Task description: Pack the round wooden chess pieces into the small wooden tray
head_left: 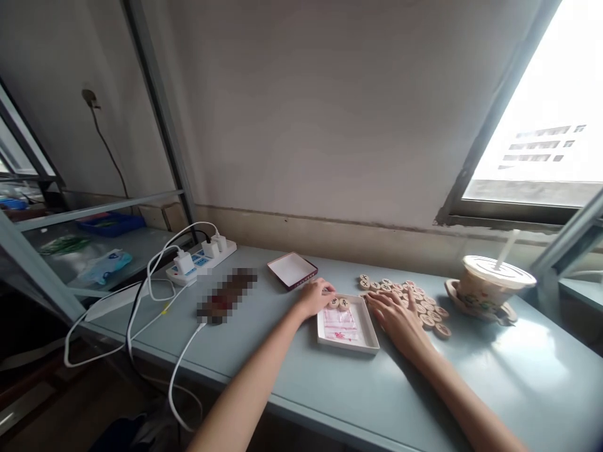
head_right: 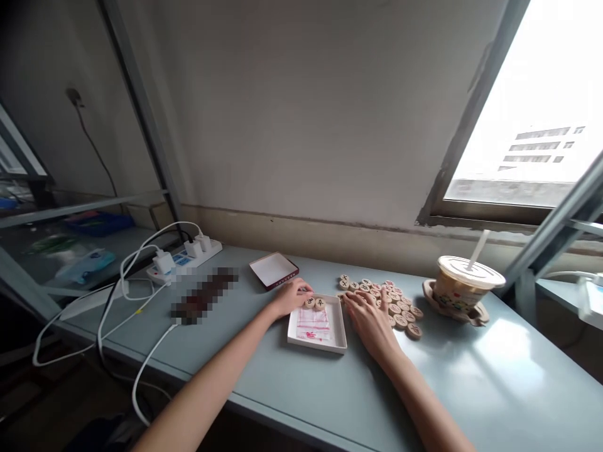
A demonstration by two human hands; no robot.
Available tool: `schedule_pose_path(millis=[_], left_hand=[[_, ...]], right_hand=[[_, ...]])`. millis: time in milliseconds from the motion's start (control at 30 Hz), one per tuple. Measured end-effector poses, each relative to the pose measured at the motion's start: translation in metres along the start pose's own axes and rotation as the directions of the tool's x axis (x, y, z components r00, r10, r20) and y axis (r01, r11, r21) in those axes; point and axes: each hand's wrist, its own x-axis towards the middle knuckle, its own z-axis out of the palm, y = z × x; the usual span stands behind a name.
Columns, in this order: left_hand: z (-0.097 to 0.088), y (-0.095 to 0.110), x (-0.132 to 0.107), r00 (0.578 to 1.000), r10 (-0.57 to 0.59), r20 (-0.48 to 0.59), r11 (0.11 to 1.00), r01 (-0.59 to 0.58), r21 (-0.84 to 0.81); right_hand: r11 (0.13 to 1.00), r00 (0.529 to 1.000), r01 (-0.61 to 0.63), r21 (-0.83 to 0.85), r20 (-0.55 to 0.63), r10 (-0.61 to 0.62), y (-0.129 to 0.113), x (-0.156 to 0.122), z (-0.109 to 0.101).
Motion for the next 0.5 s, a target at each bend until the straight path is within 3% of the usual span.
schedule_pose_path(millis=[133,500], left_hand=[[0.007,-0.006,0.001,0.99,0.059,0.128,0.977,-0.031,-0.212],[0.003,0.001,0.003,0.969,-0.015,0.247,0.991,0.048,-0.124]], right_hand=[[1.0,1.0,-0.02,-0.023,-0.021,0.019,0.001,0.0,-0.002],[0.995,0.995,-0.098,-0.024,-0.034,0.097,0.009,-0.01,-0.001]])
